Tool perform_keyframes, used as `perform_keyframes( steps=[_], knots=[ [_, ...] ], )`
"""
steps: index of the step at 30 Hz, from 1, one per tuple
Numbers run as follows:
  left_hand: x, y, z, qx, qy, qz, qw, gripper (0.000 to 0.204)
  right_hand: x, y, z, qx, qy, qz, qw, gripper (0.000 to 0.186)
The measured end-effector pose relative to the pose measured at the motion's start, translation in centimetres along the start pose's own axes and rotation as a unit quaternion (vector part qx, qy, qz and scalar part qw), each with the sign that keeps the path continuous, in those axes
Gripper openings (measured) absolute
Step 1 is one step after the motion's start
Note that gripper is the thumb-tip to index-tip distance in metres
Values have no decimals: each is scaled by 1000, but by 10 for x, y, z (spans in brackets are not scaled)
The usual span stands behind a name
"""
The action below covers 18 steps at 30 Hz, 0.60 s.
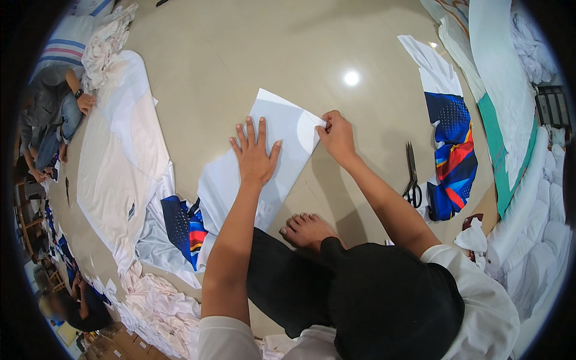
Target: The person sits on the floor and uses scissors to cut a large sheet of patterned fabric. They trim the edges and separate sections of the material, handling the fabric with both hands to align and cut it.
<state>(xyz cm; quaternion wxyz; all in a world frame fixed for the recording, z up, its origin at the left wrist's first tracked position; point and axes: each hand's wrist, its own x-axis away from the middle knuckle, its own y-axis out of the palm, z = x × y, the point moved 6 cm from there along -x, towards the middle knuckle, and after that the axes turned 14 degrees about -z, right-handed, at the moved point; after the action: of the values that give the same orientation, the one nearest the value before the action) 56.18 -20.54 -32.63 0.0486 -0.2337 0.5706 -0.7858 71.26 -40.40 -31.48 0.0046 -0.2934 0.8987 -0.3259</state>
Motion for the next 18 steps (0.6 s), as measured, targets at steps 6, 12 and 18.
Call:
perform_keyframes(
  steps=[6,12,18],
  knots=[
    [-13,-3,2,35,6,41,999,80,0,1,-1,-5,5,-11,1000,30],
    [-15,0,9,17,-7,57,998,79,-1,-4,5,-11,0,-2,1000,29],
    [2,8,20,30,-8,32,999,79,1,-8,5,-21,32,0,999,31]
  ],
)
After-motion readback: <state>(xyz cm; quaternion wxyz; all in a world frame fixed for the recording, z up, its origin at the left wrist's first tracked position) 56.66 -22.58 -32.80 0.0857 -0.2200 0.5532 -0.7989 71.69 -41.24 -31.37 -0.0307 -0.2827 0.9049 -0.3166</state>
